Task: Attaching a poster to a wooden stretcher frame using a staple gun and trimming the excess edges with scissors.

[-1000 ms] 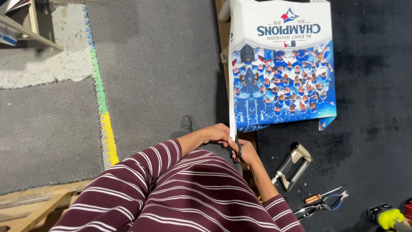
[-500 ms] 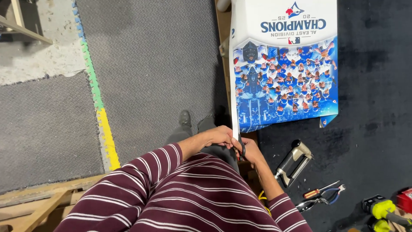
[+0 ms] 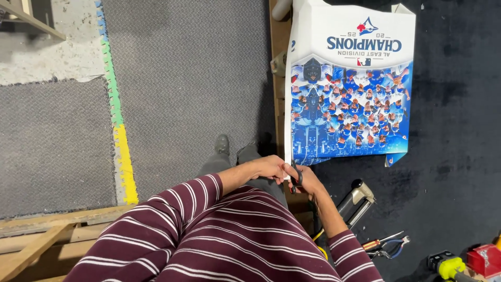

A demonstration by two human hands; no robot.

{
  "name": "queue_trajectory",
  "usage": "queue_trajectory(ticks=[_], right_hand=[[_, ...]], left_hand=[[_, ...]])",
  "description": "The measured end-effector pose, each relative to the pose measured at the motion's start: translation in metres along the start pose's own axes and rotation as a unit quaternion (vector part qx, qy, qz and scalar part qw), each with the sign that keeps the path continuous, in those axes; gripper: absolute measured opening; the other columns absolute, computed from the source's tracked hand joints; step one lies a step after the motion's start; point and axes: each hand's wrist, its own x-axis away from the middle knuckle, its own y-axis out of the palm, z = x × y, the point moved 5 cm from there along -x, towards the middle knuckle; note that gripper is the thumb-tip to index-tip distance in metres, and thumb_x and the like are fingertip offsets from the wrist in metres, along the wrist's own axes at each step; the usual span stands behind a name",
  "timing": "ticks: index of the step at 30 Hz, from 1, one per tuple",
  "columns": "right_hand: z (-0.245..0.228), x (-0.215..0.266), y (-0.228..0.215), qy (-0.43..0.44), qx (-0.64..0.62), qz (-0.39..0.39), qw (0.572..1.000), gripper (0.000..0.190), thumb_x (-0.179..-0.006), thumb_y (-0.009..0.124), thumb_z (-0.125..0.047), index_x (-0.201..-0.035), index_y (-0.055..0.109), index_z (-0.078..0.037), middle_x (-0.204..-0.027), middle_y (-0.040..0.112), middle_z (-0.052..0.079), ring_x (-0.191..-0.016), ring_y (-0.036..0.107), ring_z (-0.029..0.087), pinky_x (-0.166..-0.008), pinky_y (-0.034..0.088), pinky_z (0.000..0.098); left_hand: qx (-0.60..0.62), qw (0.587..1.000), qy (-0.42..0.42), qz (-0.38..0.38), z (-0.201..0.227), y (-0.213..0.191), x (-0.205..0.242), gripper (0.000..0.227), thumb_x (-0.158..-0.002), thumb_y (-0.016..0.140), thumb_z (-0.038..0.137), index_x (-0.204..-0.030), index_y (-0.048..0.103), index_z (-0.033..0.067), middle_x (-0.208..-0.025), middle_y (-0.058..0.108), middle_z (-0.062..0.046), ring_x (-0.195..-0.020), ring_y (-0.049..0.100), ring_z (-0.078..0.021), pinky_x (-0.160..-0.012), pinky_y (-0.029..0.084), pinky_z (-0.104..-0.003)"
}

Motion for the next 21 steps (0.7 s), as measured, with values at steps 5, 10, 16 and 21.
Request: queue_trajectory(ticks=[5, 10, 16, 21], right_hand=[[-0.006, -0.006, -0.001, 0.007, 0.029, 0.012, 0.999, 0.055, -0.084, 0.083, -0.056, -0.074, 0.067, -0.004, -0.055, 0.058, 0.012, -0.05, 0.065, 0.022, -0.05, 0.058, 0.0343], [-0.002, -0.012, -0.001, 0.018, 0.011, 0.021, 1.0, 0.052, -0.082, 0.086, -0.054, -0.076, 0.067, -0.006, -0.057, 0.055, 0.009, -0.057, 0.07, 0.023, -0.055, 0.061, 0.0354], [-0.017, -0.012, 0.0, 0.001, 0.025, 0.011, 1.0, 0.054, -0.085, 0.083, -0.056, -0.076, 0.065, -0.005, -0.053, 0.051, 0.011, -0.052, 0.063, 0.024, -0.048, 0.053, 0.0314], [-0.016, -0.024, -0.003, 0.009, 0.046, 0.005, 0.999, 0.057, -0.084, 0.08, -0.062, -0.084, 0.067, -0.006, -0.055, 0.056, 0.01, -0.054, 0.063, 0.022, -0.053, 0.053, 0.0305]], left_hand=[[0.011, 1.0, 0.007, 0.004, 0.002, -0.003, 0.002, 0.015, -0.091, 0.066, 0.016, -0.102, 0.062, 0.0071, -0.081, 0.075, -0.006, -0.074, 0.074, -0.0101, -0.067, 0.054, -0.017], [0.014, 1.0, 0.014, 0.007, -0.002, -0.001, 0.001, 0.016, -0.092, 0.068, 0.018, -0.101, 0.062, 0.0058, -0.08, 0.075, -0.006, -0.073, 0.074, -0.0104, -0.067, 0.055, -0.018], [0.007, 0.999, 0.03, 0.014, -0.004, -0.002, -0.001, 0.019, -0.093, 0.069, 0.018, -0.101, 0.061, 0.0032, -0.081, 0.075, -0.009, -0.074, 0.075, -0.013, -0.068, 0.057, -0.021], [0.011, 0.999, 0.036, 0.018, 0.007, 0.002, 0.012, 0.019, -0.095, 0.067, 0.015, -0.104, 0.061, -0.0005, -0.083, 0.075, -0.011, -0.075, 0.075, -0.0149, -0.071, 0.057, -0.021]])
